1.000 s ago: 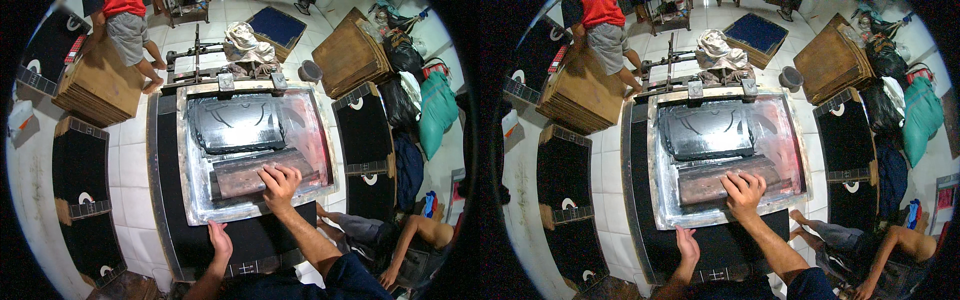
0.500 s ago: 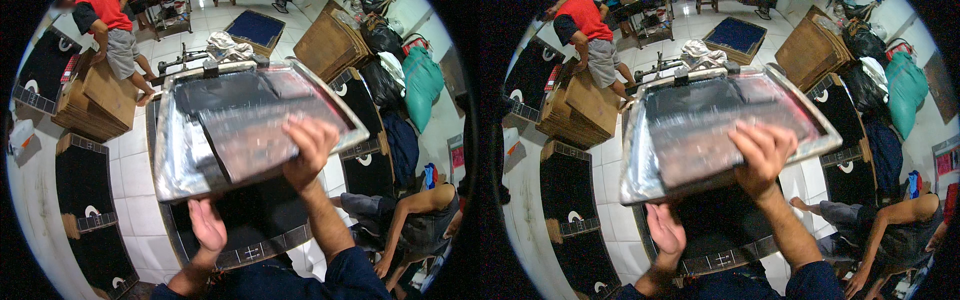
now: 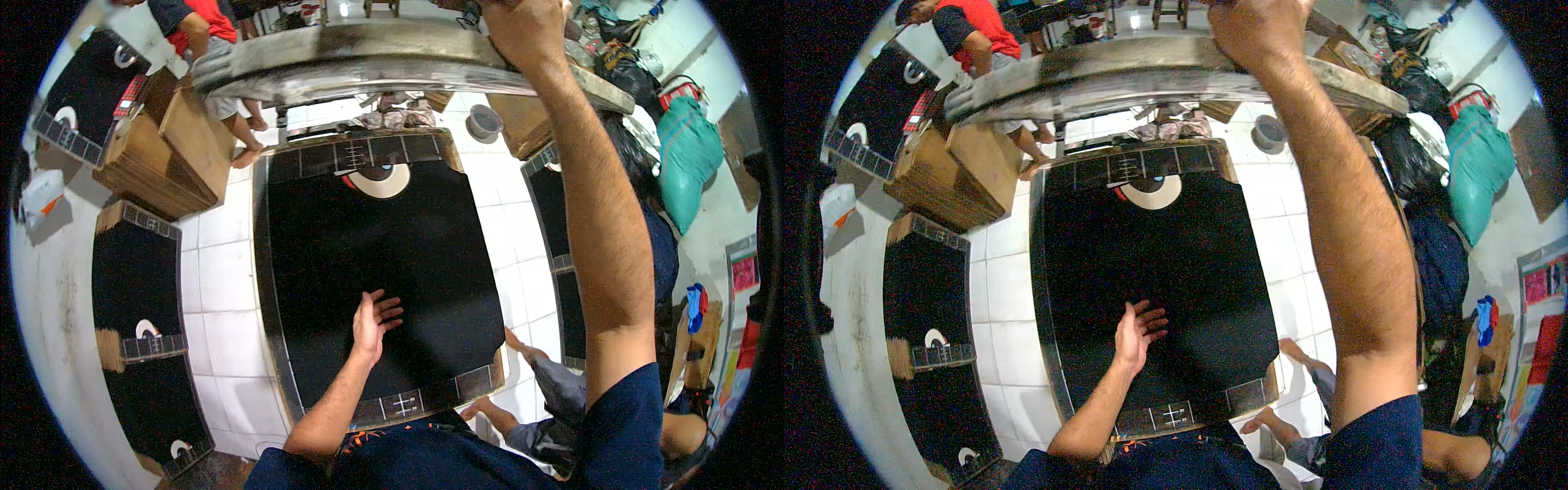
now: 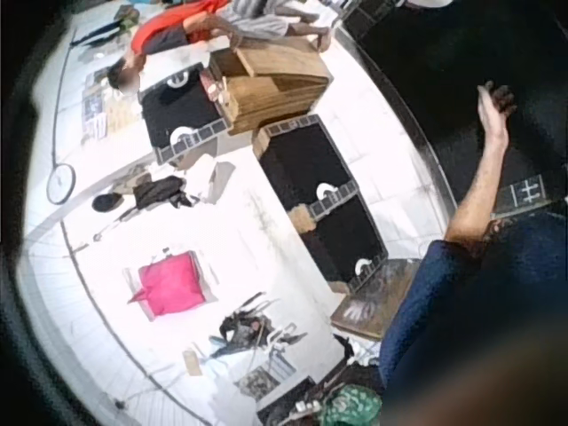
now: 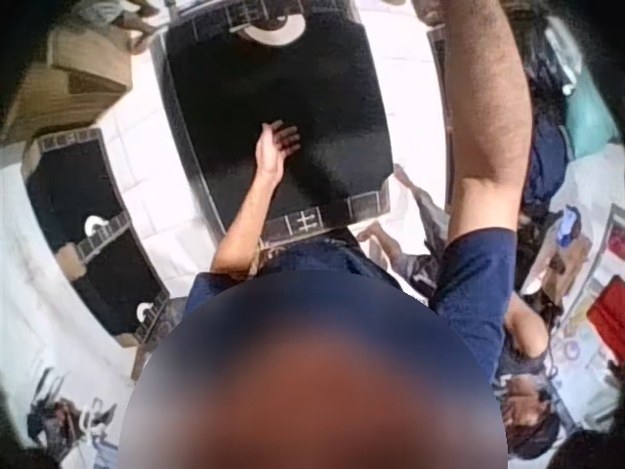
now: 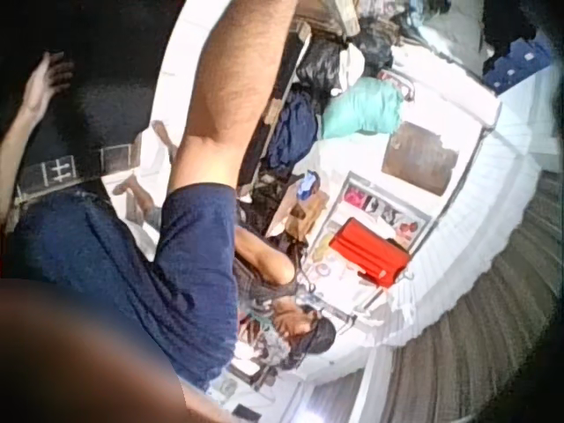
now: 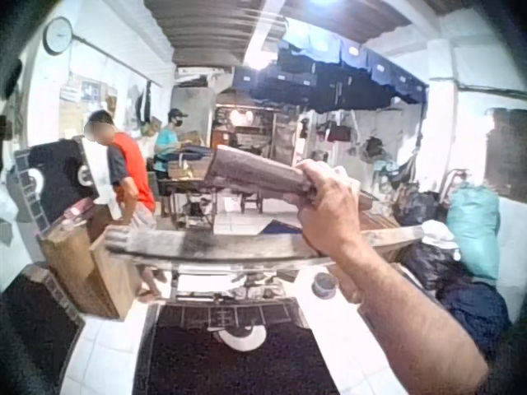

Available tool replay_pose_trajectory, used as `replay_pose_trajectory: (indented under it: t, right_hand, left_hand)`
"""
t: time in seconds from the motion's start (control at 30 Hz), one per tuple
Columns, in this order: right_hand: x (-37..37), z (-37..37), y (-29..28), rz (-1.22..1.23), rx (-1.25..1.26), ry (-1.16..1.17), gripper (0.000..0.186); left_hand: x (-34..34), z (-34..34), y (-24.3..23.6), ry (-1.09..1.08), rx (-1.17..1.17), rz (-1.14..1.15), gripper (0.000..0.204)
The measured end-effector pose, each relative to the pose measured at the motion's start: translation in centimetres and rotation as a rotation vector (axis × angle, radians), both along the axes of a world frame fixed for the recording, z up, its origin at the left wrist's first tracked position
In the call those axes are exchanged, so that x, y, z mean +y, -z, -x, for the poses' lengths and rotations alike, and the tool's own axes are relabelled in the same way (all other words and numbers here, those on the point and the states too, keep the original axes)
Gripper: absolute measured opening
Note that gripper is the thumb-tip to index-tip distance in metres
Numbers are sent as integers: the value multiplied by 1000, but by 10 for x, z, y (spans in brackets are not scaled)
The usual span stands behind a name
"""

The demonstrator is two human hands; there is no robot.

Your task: The person performs screen printing on black skateboard decks. They place a deck on the press, lower the screen, and use a squeegee to pull ink across the mesh. After lifting the screen to reveal the printed design, they remove the deck and repeat the process on subsequent decks.

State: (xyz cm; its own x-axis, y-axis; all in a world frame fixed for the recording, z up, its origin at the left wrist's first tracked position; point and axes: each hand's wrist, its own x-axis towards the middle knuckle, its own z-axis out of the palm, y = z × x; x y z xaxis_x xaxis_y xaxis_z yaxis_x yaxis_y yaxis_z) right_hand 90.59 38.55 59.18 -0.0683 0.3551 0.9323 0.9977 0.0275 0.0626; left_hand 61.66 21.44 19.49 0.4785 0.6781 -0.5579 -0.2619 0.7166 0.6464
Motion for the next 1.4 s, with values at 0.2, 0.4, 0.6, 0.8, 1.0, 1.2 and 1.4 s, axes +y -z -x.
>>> replay_pose_trajectory:
  t: [0.2, 0.4, 0.6, 0.8, 1.0, 1.2, 1.4]
  right_hand:
    - [24, -12, -20, 80, 102, 8, 51]
    - [45, -17, -39, 152, 178, 67, 52]
    - [46, -17, -44, 196, 152, 124, 54]
    - [42, -10, -48, 232, 139, 91, 50]
    - [41, -8, -50, 320, 195, 115, 44]
    - [45, 1, -62, 430, 323, 191, 42]
    - [47, -1, -59, 414, 299, 163, 44]
  left_hand:
    - [-9, 27, 16, -121, 161, -83, 71]
    - [1, 16, 12, -117, -25, 4, 77]
    - [-21, -42, 20, 154, -126, 25, 97]
    - [-58, -93, 23, 369, -138, 47, 109]
    - [-83, -105, 28, 505, -293, 60, 114]
    - [-87, -102, 14, 481, -410, -69, 140]
    - [-46, -110, -21, 140, -476, -247, 86]
